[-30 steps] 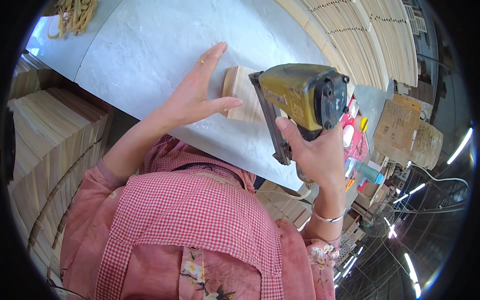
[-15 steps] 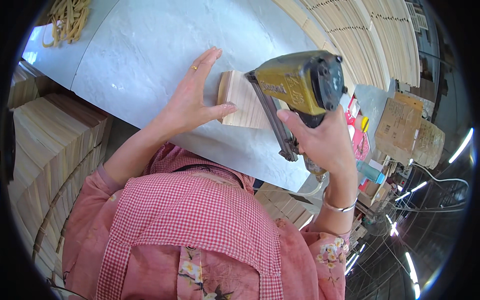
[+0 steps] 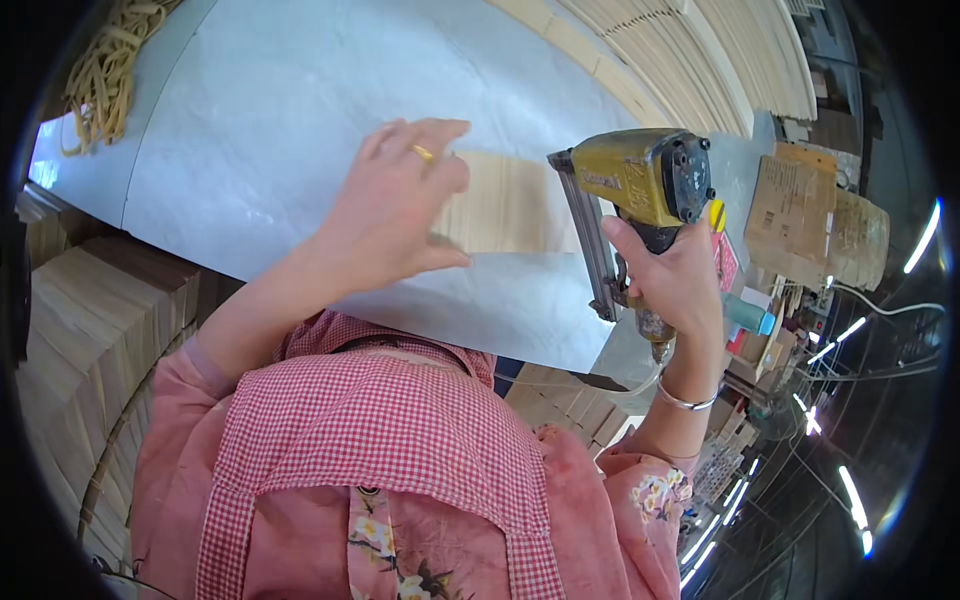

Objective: Assemble wooden pieces into boxes using glue and a pneumatic stapler.

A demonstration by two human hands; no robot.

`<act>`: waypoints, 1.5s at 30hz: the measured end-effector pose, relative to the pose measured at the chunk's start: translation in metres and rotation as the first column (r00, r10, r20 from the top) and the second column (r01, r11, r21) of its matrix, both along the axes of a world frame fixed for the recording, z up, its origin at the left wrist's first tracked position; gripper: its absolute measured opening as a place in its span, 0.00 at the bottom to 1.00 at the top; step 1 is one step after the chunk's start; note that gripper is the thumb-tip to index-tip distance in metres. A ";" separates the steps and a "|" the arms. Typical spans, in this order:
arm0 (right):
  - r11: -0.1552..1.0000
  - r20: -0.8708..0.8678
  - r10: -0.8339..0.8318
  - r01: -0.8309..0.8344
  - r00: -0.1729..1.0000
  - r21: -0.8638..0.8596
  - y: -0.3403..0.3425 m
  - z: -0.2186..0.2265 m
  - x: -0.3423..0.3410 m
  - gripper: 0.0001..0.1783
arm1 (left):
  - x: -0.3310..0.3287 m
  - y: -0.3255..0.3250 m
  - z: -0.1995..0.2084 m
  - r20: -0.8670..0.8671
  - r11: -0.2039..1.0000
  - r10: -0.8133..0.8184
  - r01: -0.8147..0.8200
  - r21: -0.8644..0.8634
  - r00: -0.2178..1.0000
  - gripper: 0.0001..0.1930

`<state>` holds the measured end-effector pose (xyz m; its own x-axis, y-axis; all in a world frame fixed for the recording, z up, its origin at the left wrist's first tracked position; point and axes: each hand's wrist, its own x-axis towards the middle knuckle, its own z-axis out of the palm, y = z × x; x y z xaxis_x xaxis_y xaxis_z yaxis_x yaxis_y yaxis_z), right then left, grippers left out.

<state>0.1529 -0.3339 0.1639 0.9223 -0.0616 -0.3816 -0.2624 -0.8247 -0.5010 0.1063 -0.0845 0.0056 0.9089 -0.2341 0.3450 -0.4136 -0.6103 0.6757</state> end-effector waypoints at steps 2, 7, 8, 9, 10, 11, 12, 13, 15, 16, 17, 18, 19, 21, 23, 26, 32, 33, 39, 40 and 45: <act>0.998 -0.009 -0.002 0.002 1.000 0.056 -0.009 0.000 -0.001 0.19 | 0.007 -0.017 0.006 -0.003 0.988 -0.111 0.111 0.103 0.994 0.30; 0.999 -0.033 -0.013 0.014 0.999 0.031 -0.007 -0.003 -0.005 0.18 | 0.020 -0.042 -0.002 0.001 0.979 -0.111 0.109 0.174 0.994 0.27; 0.999 -0.034 -0.018 0.019 0.999 0.033 -0.006 -0.004 -0.005 0.18 | 0.022 -0.043 -0.002 0.000 0.978 -0.116 0.115 0.176 0.993 0.27; 0.999 -0.036 -0.020 0.021 0.999 0.033 -0.005 -0.004 -0.005 0.18 | 0.024 -0.044 -0.003 -0.017 0.975 -0.121 0.122 0.185 0.992 0.28; 0.999 -0.037 -0.021 0.022 0.999 0.033 -0.004 -0.005 -0.005 0.18 | 0.026 -0.044 -0.003 -0.034 0.973 -0.125 0.130 0.193 0.992 0.28; 0.999 -0.039 -0.022 0.023 0.999 0.032 -0.003 -0.005 -0.005 0.18 | 0.027 -0.045 -0.003 -0.051 0.970 -0.129 0.137 0.201 0.990 0.28; 0.999 -0.040 -0.022 0.023 0.999 0.030 -0.003 -0.006 -0.005 0.18 | 0.029 -0.045 -0.003 -0.067 0.968 -0.132 0.143 0.208 0.989 0.28; 0.999 -0.041 -0.023 0.024 0.999 0.031 -0.003 -0.006 -0.005 0.18 | 0.030 -0.045 -0.002 -0.068 0.967 -0.133 0.145 0.209 0.989 0.28; 0.999 -0.044 -0.021 0.023 0.999 0.035 -0.003 -0.007 -0.005 0.18 | 0.032 -0.045 0.000 -0.094 0.961 -0.147 0.165 0.222 0.985 0.28; 0.999 -0.046 -0.020 0.022 0.999 0.036 -0.003 -0.008 -0.005 0.18 | 0.033 -0.045 0.002 -0.107 0.958 -0.154 0.176 0.228 0.982 0.28; 0.999 -0.048 -0.020 0.022 0.999 0.037 -0.003 -0.008 -0.005 0.18 | 0.033 -0.045 0.002 -0.121 0.954 -0.162 0.186 0.234 0.979 0.28; 0.999 -0.048 -0.022 0.024 0.999 0.037 -0.003 -0.008 -0.005 0.18 | 0.034 -0.045 0.002 -0.121 0.954 -0.164 0.189 0.233 0.979 0.28; 0.999 -0.053 -0.035 0.037 0.998 0.037 -0.003 -0.009 -0.006 0.18 | 0.034 -0.044 0.002 -0.110 0.956 -0.163 0.184 0.228 0.981 0.28; 0.997 -0.064 -0.061 0.064 0.996 0.037 -0.003 -0.010 -0.008 0.18 | 0.033 -0.044 0.002 -0.087 0.960 -0.160 0.176 0.219 0.983 0.27; 0.996 -0.069 -0.080 0.083 0.994 0.035 -0.003 -0.011 -0.010 0.18 | 0.033 -0.044 0.001 -0.075 0.961 -0.165 0.178 0.213 0.983 0.27; 0.992 -0.073 -0.103 0.107 0.992 0.059 -0.004 -0.014 -0.013 0.17 | 0.032 -0.044 0.001 -0.049 0.964 -0.165 0.172 0.202 0.985 0.25; 0.989 -0.063 -0.147 0.147 0.987 -0.013 -0.012 -0.010 -0.019 0.15 | 0.031 -0.038 -0.006 -0.040 0.965 -0.198 0.202 0.166 0.979 0.28; 0.989 -0.055 -0.149 0.149 0.987 -0.005 -0.018 -0.010 -0.022 0.15 | 0.030 -0.036 -0.009 0.027 0.979 -0.193 0.190 0.081 0.981 0.28; 0.914 0.478 -0.233 0.359 0.847 -0.190 -0.153 -0.066 -0.085 0.20 | 0.011 0.011 -0.013 0.067 0.929 0.180 -0.147 -0.340 0.981 0.22; 0.867 0.406 -0.261 0.397 0.876 -0.300 -0.170 -0.073 -0.095 0.24 | 0.004 0.021 -0.019 -0.150 0.882 0.162 -0.211 -0.421 0.975 0.23; 0.698 0.444 -0.232 0.466 0.865 -0.543 -0.255 -0.163 -0.128 0.26 | -0.031 0.040 -0.024 -0.625 0.823 0.056 -0.390 -0.412 0.779 0.22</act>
<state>0.0245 -0.5893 0.0011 0.8395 -0.5157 0.1709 -0.5195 -0.8541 -0.0254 0.0754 -0.0443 -0.0186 0.9687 0.0526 -0.2425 0.2477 -0.1441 0.9581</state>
